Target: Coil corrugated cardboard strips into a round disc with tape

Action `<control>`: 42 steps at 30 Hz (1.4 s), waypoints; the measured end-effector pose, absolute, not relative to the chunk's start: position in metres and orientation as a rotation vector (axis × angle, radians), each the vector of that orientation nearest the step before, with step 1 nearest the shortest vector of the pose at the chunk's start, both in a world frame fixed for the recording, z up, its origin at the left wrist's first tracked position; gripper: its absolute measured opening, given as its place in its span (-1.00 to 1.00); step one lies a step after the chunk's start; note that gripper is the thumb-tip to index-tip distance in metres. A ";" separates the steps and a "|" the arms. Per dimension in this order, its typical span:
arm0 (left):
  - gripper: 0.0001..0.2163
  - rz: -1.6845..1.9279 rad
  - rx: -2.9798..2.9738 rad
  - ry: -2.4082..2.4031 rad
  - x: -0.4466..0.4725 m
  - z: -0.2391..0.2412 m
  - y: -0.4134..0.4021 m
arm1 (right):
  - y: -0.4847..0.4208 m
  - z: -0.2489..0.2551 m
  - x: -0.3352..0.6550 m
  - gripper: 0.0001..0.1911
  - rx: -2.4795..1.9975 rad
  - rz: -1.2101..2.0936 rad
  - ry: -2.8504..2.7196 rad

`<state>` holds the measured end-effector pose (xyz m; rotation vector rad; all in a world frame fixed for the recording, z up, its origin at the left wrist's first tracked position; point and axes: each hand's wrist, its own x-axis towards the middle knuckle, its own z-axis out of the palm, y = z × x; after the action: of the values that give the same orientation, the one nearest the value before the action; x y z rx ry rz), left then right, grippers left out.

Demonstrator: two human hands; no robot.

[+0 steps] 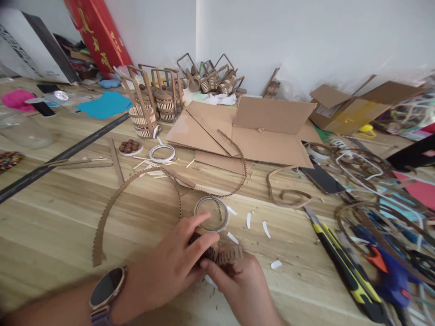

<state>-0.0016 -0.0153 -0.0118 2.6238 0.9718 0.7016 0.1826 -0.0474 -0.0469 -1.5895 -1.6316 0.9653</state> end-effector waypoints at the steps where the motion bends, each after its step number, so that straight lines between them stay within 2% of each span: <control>1: -0.65 0.700 2.637 0.958 -0.002 -0.011 -0.015 | -0.047 -0.043 0.181 -0.57 -1.570 0.980 -1.639; 4: -0.73 0.693 2.692 0.931 -0.002 -0.009 -0.014 | -0.044 -0.023 0.176 -0.67 -1.554 1.040 -1.633; 9: -0.77 0.692 2.714 0.893 -0.004 -0.008 -0.012 | -0.043 -0.005 0.170 -0.65 -1.603 1.084 -1.592; 22: -0.81 0.712 2.778 0.905 -0.004 -0.006 -0.013 | -0.044 -0.007 0.170 -0.65 -1.620 1.111 -1.590; 26: -0.79 0.712 2.778 0.918 -0.004 -0.009 -0.014 | -0.044 -0.005 0.169 -0.59 -1.620 1.103 -1.574; 30: -0.63 0.801 2.733 0.987 -0.003 -0.013 -0.017 | -0.044 -0.004 0.171 -0.55 -1.642 1.077 -1.498; 34: -0.50 0.840 2.667 1.059 -0.002 -0.014 -0.017 | -0.045 -0.006 0.172 -0.65 -1.644 1.189 -1.330; 42: -0.56 0.760 2.637 1.017 -0.002 -0.010 -0.013 | -0.044 -0.007 0.171 -0.69 -1.596 1.262 -1.278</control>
<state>-0.0016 -0.0132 -0.0098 2.6370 1.0168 0.7595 0.1707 -0.0442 -0.0066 -1.5965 -1.2784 1.2619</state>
